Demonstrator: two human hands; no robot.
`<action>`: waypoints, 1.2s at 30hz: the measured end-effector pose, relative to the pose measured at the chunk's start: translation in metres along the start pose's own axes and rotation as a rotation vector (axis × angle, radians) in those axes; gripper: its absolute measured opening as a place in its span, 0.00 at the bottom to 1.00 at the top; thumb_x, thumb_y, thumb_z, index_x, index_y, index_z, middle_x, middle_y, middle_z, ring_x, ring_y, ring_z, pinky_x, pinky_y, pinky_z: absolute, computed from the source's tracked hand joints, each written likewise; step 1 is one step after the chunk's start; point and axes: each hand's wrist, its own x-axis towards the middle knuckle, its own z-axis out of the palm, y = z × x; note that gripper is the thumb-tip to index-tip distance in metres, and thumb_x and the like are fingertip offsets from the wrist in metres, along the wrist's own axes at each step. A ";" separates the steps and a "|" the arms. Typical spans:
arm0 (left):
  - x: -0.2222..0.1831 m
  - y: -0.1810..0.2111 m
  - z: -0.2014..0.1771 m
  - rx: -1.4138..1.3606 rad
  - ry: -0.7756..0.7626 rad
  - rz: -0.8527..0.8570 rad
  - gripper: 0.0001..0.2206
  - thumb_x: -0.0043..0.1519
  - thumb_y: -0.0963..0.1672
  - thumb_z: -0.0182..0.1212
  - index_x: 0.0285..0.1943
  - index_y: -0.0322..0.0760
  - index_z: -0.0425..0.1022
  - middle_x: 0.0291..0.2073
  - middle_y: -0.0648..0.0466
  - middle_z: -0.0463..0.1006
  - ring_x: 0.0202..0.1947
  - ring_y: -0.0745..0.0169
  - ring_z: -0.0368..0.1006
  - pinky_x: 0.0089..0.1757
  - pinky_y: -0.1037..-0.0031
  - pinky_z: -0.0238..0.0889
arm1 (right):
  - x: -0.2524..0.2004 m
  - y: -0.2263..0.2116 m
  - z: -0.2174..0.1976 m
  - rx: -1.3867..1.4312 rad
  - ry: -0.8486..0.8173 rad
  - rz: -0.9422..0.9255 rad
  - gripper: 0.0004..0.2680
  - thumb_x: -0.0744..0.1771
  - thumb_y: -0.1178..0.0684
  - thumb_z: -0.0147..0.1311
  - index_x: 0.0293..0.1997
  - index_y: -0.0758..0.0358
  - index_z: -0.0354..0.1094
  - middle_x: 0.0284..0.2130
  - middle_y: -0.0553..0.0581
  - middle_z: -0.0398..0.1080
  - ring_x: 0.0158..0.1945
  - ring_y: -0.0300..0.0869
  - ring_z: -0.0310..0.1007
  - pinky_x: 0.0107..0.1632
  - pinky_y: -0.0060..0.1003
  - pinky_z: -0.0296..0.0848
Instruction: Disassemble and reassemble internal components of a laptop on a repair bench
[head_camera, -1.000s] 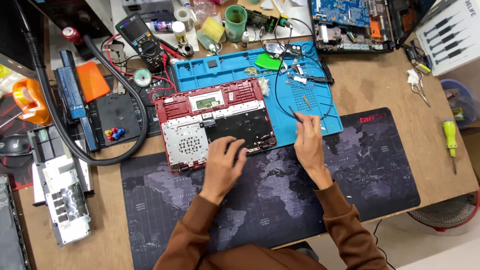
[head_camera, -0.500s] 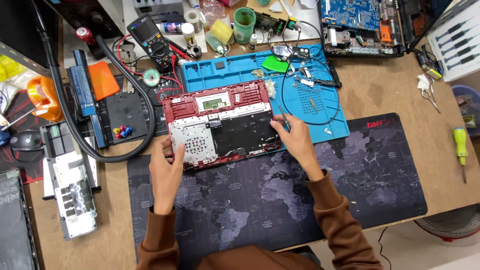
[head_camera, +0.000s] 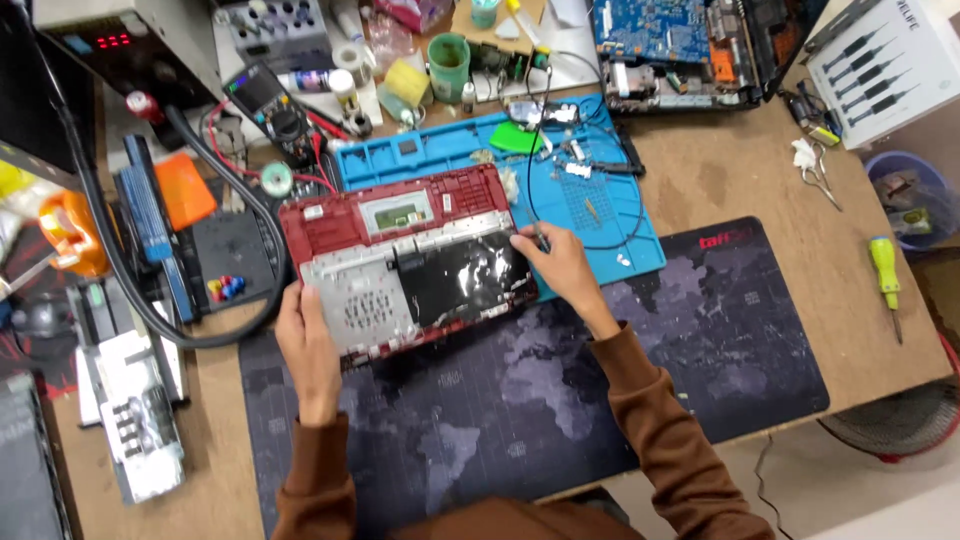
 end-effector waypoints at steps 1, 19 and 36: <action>-0.001 0.033 0.003 -0.009 -0.002 0.033 0.11 0.76 0.44 0.48 0.56 0.35 0.76 0.40 0.46 0.77 0.44 0.67 0.69 0.51 0.66 0.64 | 0.010 0.003 -0.002 0.007 0.026 -0.021 0.13 0.68 0.46 0.59 0.47 0.66 0.76 0.34 0.67 0.78 0.45 0.62 0.77 0.46 0.57 0.71; -0.074 0.127 0.103 -0.105 -0.182 -0.159 0.13 0.69 0.45 0.49 0.57 0.36 0.74 0.42 0.59 0.75 0.39 0.72 0.66 0.41 0.78 0.60 | -0.070 0.070 -0.116 -0.010 0.280 0.186 0.08 0.66 0.47 0.59 0.47 0.54 0.77 0.30 0.42 0.69 0.32 0.30 0.59 0.39 0.29 0.61; -0.012 0.137 0.331 -0.380 -0.904 -0.011 0.15 0.63 0.42 0.64 0.59 0.35 0.79 0.39 0.50 0.83 0.41 0.71 0.74 0.43 0.72 0.73 | -0.187 0.212 -0.184 0.594 0.701 0.450 0.09 0.70 0.53 0.56 0.49 0.68 0.63 0.24 0.41 0.54 0.14 0.20 0.48 0.14 0.16 0.50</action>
